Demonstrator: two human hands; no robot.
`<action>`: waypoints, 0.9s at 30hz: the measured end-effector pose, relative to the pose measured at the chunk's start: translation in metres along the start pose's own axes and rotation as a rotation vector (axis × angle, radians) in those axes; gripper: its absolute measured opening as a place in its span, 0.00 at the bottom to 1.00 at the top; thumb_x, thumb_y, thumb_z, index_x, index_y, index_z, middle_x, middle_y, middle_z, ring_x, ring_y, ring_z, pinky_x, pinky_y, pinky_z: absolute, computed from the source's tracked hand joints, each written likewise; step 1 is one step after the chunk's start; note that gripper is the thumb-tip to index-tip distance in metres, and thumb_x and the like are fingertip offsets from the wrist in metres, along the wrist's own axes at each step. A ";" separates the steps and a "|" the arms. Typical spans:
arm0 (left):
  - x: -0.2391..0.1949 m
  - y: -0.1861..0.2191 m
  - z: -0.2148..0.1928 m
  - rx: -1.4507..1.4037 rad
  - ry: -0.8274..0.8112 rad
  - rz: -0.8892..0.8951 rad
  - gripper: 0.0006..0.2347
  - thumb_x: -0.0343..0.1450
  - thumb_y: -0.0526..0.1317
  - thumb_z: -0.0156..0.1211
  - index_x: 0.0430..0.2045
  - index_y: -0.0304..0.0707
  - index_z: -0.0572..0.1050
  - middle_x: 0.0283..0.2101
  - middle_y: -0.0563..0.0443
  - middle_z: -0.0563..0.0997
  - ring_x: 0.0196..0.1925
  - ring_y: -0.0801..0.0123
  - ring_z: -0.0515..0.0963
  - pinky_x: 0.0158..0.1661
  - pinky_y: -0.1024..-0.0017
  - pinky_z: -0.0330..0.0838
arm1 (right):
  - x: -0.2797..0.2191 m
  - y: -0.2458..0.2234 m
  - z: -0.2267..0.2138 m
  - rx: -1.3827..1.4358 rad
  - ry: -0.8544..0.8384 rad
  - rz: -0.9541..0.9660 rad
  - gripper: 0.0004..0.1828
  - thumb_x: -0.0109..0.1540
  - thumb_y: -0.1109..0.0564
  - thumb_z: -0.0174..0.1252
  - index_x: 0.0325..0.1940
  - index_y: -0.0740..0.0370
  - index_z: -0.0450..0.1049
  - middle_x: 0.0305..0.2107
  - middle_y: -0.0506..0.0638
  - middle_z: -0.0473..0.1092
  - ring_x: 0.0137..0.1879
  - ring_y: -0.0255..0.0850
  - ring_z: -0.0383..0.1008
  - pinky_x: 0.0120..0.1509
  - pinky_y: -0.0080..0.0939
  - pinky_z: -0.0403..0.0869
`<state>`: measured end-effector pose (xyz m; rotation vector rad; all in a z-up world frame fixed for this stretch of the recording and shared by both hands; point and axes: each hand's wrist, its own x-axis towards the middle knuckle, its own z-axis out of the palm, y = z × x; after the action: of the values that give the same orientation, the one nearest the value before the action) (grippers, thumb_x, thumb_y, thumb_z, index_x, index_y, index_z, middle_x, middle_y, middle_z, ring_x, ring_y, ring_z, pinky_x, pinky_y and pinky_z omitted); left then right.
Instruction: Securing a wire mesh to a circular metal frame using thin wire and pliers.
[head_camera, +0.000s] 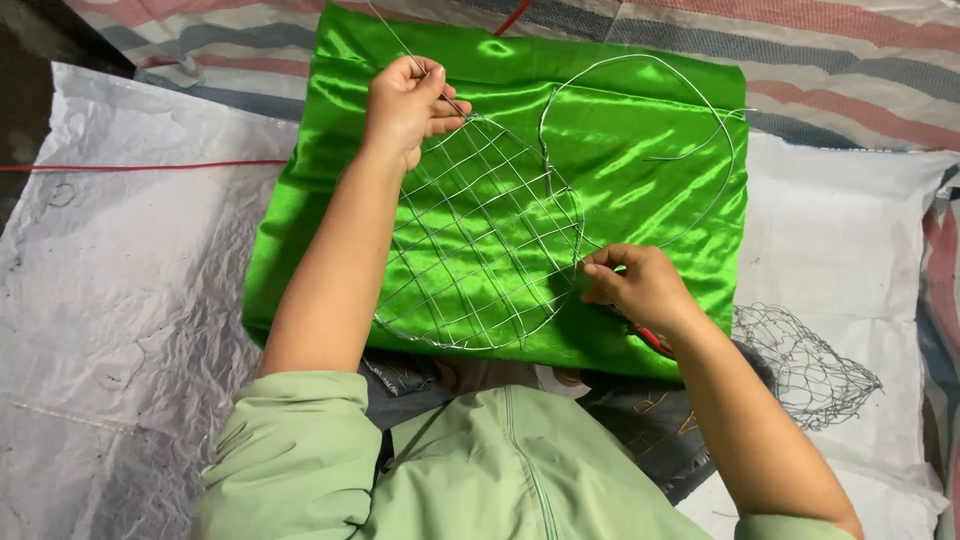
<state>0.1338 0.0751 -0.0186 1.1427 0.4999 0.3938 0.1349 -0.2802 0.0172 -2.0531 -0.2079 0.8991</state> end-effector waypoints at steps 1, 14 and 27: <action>0.012 -0.004 0.002 0.001 -0.011 -0.010 0.03 0.76 0.31 0.55 0.39 0.30 0.70 0.31 0.44 0.79 0.30 0.63 0.88 0.25 0.75 0.84 | 0.016 0.008 -0.004 0.005 0.009 0.010 0.07 0.65 0.63 0.62 0.44 0.71 0.80 0.29 0.56 0.76 0.34 0.43 0.81 0.37 0.37 0.76; 0.111 -0.049 -0.017 0.675 0.052 -0.018 0.05 0.72 0.38 0.68 0.28 0.38 0.79 0.28 0.54 0.85 0.18 0.82 0.74 0.17 0.84 0.69 | 0.086 -0.002 -0.001 -0.340 -0.089 -0.091 0.07 0.63 0.57 0.65 0.35 0.64 0.82 0.20 0.48 0.76 0.22 0.35 0.72 0.29 0.34 0.71; 0.119 -0.064 -0.019 0.806 0.051 -0.027 0.08 0.71 0.38 0.71 0.24 0.42 0.77 0.25 0.59 0.83 0.28 0.83 0.88 0.27 0.84 0.79 | 0.093 0.011 0.007 -0.515 -0.009 -0.278 0.08 0.61 0.56 0.64 0.33 0.63 0.82 0.18 0.48 0.75 0.19 0.36 0.68 0.27 0.36 0.69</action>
<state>0.2240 0.1298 -0.1045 1.9015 0.7494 0.1918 0.1966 -0.2408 -0.0424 -2.4048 -0.7774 0.7304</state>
